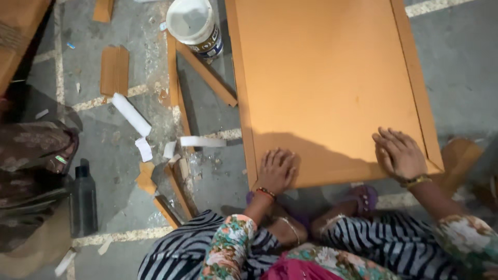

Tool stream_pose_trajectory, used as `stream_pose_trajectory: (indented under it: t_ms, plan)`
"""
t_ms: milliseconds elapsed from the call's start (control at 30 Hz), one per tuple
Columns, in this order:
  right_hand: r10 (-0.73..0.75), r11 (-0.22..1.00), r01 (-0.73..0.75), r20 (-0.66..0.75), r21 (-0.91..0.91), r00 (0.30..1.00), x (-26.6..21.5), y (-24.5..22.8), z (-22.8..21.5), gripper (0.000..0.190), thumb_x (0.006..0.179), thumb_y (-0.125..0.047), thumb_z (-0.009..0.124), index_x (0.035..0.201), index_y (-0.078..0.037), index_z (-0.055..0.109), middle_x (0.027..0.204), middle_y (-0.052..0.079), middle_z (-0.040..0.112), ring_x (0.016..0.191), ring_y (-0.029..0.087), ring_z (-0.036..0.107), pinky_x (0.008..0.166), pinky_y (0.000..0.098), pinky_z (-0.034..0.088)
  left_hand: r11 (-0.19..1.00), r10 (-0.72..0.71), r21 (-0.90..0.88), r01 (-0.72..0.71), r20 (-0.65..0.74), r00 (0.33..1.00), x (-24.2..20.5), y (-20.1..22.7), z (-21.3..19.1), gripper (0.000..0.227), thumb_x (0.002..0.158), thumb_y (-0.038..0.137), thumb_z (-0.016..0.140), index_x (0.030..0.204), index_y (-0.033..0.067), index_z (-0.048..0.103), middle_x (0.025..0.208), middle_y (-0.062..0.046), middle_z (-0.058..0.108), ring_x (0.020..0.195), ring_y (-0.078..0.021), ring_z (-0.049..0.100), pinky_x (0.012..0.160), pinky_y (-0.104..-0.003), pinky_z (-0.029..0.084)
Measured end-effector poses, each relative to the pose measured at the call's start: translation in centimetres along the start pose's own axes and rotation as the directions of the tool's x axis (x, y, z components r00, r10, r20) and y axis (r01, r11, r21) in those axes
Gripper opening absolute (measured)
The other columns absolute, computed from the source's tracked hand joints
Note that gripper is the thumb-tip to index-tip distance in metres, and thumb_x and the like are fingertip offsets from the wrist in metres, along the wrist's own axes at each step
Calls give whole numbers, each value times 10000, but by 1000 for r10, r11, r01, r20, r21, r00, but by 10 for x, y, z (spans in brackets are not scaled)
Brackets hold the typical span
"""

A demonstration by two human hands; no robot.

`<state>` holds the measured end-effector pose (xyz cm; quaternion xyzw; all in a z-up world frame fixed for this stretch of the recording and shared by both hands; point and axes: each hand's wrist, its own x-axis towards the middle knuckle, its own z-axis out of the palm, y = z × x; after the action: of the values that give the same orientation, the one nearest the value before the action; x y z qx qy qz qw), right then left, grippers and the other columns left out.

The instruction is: The person applies glue to a thin wooden strip using a white foam applicator and attaches it to the edge of a large orange board. They then press the strip firmly along the board's edge to secure it.

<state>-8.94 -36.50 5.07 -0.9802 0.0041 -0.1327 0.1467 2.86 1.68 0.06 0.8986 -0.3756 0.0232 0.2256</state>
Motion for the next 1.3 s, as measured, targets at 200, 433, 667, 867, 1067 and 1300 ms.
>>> stream_pose_trajectory:
  t_ms: [200,433,667,867,1067,1300]
  plan:
    - [138,990,-137,39,-30,990,-4,-17,17,505,984,-369,509,1416,-118,583,1523,163,538,1424,353,476,1213,491,345,1000,10,-22,-10,2,1000,0,3,-7,461,991,383,593,1381,139,617,1389,-125,552,1395,-338,451,1239,-544,280]
    - [152,959,-51,353,-280,923,25,-100,83,826,879,-544,489,1581,-162,281,1678,189,164,1532,371,174,1238,524,132,995,-87,-51,83,-83,993,10,45,17,710,991,523,512,1527,60,465,1570,-200,430,1451,-409,385,1218,-587,234]
    - [-55,964,139,344,-225,937,40,-156,90,763,886,-419,461,1559,-92,311,1662,150,251,1548,365,189,1249,530,101,987,-59,-150,56,-16,998,26,76,23,617,1056,479,400,1564,146,505,1652,-238,363,1545,-438,326,1255,-600,214]
    - [-98,994,103,161,-21,982,43,-157,93,775,857,-424,464,1530,-60,338,1615,184,298,1516,392,205,1230,574,99,995,-28,-93,28,2,1000,29,75,18,595,1073,467,398,1551,142,534,1630,-246,403,1539,-438,348,1248,-615,236]
    - [-41,995,67,306,-75,951,44,-152,92,779,849,-419,477,1532,-73,332,1624,161,290,1517,371,211,1226,539,106,986,-49,-160,46,-12,999,31,76,17,600,1065,442,398,1551,113,523,1604,-262,418,1505,-462,369,1247,-616,246]
    - [-94,996,94,168,7,981,35,-157,90,766,881,-393,499,1569,-107,321,1675,147,257,1545,378,199,1238,550,121,986,-60,-160,40,-117,991,27,79,18,563,1035,424,466,1523,151,533,1591,-233,436,1474,-446,388,1218,-608,269]
